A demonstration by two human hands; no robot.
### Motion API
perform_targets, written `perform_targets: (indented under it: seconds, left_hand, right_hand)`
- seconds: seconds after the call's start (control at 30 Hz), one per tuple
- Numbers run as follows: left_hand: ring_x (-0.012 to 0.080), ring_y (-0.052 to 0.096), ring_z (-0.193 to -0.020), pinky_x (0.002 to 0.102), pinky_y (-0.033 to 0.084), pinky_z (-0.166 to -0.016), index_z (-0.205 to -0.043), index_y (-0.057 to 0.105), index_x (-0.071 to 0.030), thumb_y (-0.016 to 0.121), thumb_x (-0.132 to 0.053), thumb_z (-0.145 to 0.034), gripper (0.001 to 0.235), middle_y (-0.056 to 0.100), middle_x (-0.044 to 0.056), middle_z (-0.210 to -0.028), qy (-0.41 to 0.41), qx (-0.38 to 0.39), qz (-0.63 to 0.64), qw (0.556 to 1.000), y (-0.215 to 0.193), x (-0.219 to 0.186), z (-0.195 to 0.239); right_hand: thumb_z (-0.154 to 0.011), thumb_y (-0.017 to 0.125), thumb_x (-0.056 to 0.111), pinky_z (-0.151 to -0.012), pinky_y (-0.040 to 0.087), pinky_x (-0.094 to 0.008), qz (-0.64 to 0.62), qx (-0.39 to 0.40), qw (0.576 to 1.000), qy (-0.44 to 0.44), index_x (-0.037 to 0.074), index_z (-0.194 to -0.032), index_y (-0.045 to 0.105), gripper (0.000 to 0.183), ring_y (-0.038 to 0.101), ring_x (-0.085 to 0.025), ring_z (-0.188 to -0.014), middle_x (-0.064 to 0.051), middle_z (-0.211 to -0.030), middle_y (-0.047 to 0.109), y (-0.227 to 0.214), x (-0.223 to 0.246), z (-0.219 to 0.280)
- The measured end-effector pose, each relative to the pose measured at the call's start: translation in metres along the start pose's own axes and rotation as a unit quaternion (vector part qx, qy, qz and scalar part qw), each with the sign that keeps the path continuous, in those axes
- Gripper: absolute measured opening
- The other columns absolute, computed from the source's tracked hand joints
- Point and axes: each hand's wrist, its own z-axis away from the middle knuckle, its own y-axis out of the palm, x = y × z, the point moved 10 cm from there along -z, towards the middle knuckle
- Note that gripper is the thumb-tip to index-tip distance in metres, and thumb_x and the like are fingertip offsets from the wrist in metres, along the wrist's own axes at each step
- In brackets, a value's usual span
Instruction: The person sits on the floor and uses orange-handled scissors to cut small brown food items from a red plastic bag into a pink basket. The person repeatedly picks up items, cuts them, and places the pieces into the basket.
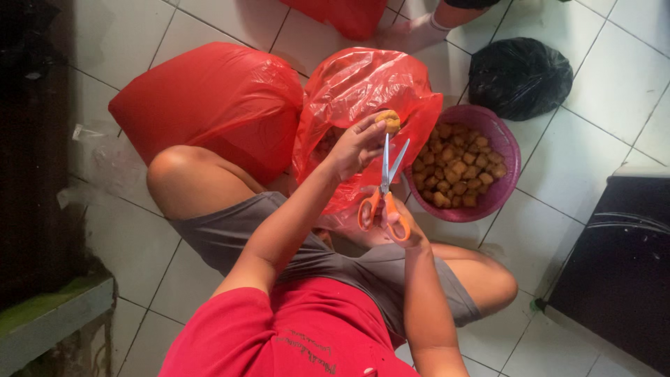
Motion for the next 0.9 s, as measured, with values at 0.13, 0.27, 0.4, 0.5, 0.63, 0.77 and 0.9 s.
perform_targets:
  seconds: [0.13, 0.27, 0.4, 0.5, 0.63, 0.77, 0.9]
  left_hand:
    - [0.0168, 0.065, -0.118, 0.039, 0.055, -0.102, -0.139, 0.057, -0.006, 0.065, -0.023, -0.101, 0.043, 0.068, 0.008, -0.127, 0.008, -0.003, -0.01, 1.0, 0.004, -0.005, 0.001]
    - [0.0183, 0.067, -0.112, 0.04, 0.056, -0.099, -0.136, 0.061, -0.003, 0.069, -0.018, -0.099, 0.041, 0.069, 0.008, -0.124, 0.014, 0.031, -0.094, 0.995, 0.015, -0.003, 0.009]
    - [0.0148, 0.065, -0.114, 0.035, 0.054, -0.099, -0.134, 0.062, -0.003, 0.072, -0.016, -0.098, 0.04, 0.069, 0.006, -0.124, -0.024, 0.045, -0.189, 0.981, 0.023, 0.015, 0.024]
    - [0.0147, 0.065, -0.112, 0.035, 0.055, -0.1, -0.134, 0.062, -0.004, 0.074, -0.016, -0.096, 0.041, 0.068, 0.005, -0.122, -0.018, 0.028, -0.187, 0.982, 0.014, 0.015, 0.026]
    - [0.0156, 0.067, -0.11, 0.038, 0.058, -0.097, -0.131, 0.061, -0.005, 0.073, -0.018, -0.095, 0.04, 0.068, 0.005, -0.119, -0.038, 0.03, -0.139, 0.989, -0.008, 0.027, 0.021]
    - [0.0112, 0.066, -0.111, 0.034, 0.057, -0.092, -0.131, 0.06, -0.006, 0.069, -0.02, -0.093, 0.041, 0.068, 0.004, -0.122, -0.09, -0.121, -0.16, 0.976, -0.05, 0.082, 0.005]
    - [0.0223, 0.06, -0.108, 0.036, 0.047, -0.091, -0.143, 0.055, 0.004, 0.074, -0.021, -0.096, 0.056, 0.067, 0.015, -0.129, -0.063, -0.028, -0.2, 0.977, 0.003, 0.155, -0.045]
  right_hand:
    - [-0.087, 0.076, 0.063, -0.081, 0.047, -0.033, 0.004, -0.007, 1.0, -0.006, -0.003, -0.151, 0.039, 0.099, 0.057, -0.02, -0.091, -0.01, -0.099, 0.058, 0.0, 0.004, 0.0]
    - [-0.085, 0.075, 0.067, -0.081, 0.047, -0.033, -0.001, -0.003, 1.0, -0.019, -0.003, -0.149, 0.038, 0.102, 0.058, -0.02, -0.091, -0.01, -0.098, 0.059, -0.002, 0.005, 0.003]
    - [-0.086, 0.079, 0.06, -0.076, 0.049, -0.031, 0.0, -0.022, 0.998, -0.055, -0.004, -0.145, 0.045, 0.093, 0.061, -0.019, -0.086, -0.009, -0.091, 0.06, -0.02, 0.004, 0.009]
    - [-0.088, 0.084, 0.033, -0.062, 0.049, -0.03, -0.037, -0.069, 0.997, -0.021, -0.008, -0.137, 0.052, 0.072, 0.06, -0.017, -0.069, -0.007, -0.08, 0.061, -0.048, -0.019, 0.007]
    - [-0.087, 0.082, 0.007, -0.049, 0.048, -0.026, -0.042, -0.111, 0.992, -0.043, -0.01, -0.131, 0.056, 0.054, 0.058, -0.014, -0.055, -0.006, -0.072, 0.062, -0.071, -0.036, 0.013]
    - [-0.091, 0.08, 0.016, -0.05, 0.048, -0.025, -0.075, -0.206, 0.97, -0.106, -0.006, -0.132, 0.055, 0.053, 0.058, -0.012, -0.054, -0.004, -0.072, 0.061, -0.097, -0.035, 0.04]
    - [-0.097, 0.074, 0.036, -0.051, 0.044, -0.021, 0.013, -0.332, 0.921, -0.204, -0.001, -0.134, 0.058, 0.054, 0.053, -0.008, -0.059, 0.0, -0.078, 0.058, -0.127, -0.017, 0.079]
